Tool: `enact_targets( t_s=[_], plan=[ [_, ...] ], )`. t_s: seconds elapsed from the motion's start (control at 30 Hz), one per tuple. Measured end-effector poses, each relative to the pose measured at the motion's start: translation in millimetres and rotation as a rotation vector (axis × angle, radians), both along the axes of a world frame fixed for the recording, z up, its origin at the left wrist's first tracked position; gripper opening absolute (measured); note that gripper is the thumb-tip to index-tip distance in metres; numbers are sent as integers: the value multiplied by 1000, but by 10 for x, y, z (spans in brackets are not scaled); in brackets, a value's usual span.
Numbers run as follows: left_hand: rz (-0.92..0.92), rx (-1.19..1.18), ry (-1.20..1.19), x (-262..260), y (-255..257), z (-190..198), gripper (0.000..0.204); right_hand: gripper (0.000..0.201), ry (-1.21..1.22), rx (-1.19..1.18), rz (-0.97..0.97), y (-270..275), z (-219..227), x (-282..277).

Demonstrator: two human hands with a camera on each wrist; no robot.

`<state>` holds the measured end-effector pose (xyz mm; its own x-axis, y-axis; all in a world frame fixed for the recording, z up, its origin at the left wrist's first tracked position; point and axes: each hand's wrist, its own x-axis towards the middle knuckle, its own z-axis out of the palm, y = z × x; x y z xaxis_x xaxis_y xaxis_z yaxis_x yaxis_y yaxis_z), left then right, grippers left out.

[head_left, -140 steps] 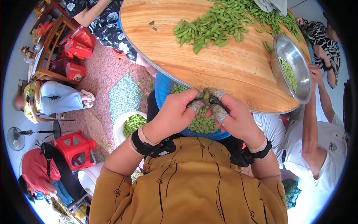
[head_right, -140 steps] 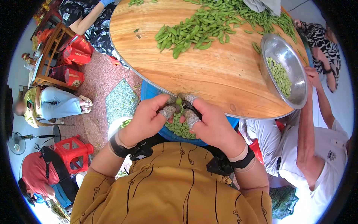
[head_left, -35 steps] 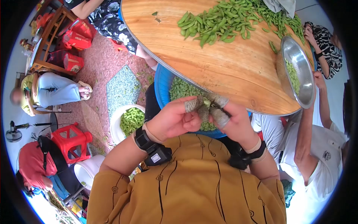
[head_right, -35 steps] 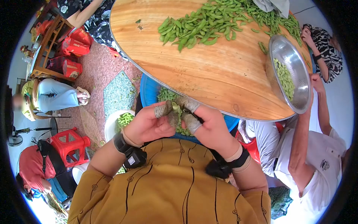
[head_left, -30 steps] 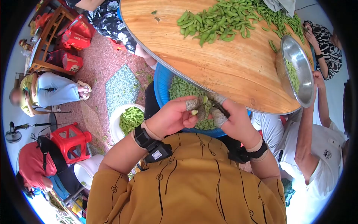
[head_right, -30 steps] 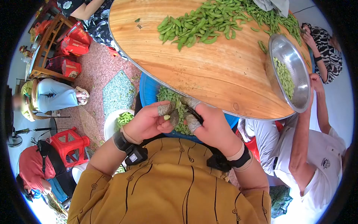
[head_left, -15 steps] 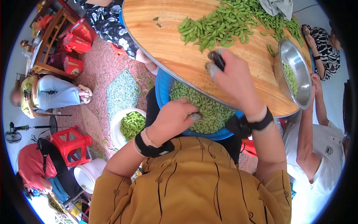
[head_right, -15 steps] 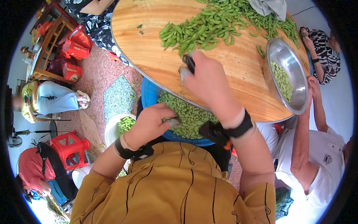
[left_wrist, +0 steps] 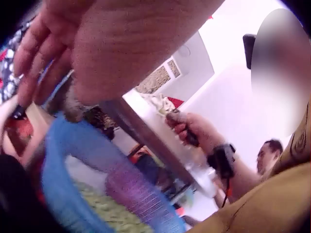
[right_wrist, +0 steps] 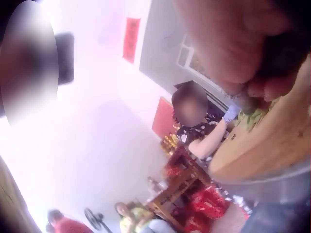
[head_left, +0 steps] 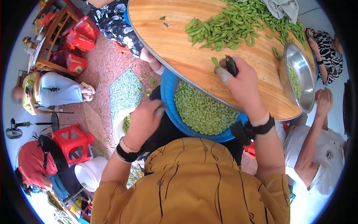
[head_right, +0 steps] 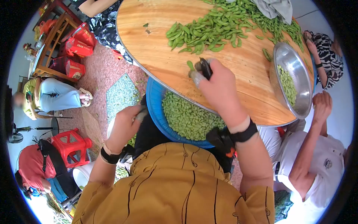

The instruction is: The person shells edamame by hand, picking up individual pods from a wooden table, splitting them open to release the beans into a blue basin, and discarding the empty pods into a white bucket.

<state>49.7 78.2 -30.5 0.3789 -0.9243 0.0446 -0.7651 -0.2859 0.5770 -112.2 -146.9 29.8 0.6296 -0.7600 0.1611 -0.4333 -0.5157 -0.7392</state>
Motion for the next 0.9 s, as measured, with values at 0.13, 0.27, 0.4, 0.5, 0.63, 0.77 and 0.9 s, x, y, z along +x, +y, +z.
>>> enact_targets(
  t_s=[0.13,0.27,0.4,0.5,0.63,0.77,0.9],
  plan=[
    [-91,-163,606,-385,-504,192,27,21,-78,171,-1,374,3,-246],
    [-18,-86,1227,-559,-774,411,24,21,-71,21,133,590,-76,-428],
    [-48,-137,1023,-557,-732,350,22,23,-144,74,180,600,-104,-525],
    [-29,-123,1065,-541,-677,287,25,28,-139,236,223,555,-1,-559],
    [-98,-151,895,-545,-657,301,30,41,-87,404,345,518,35,-551],
    [-227,-170,790,-527,-667,297,38,44,-44,496,366,515,55,-557],
    [-258,-149,835,-512,-674,329,41,47,-76,640,329,504,33,-564]
  ],
)
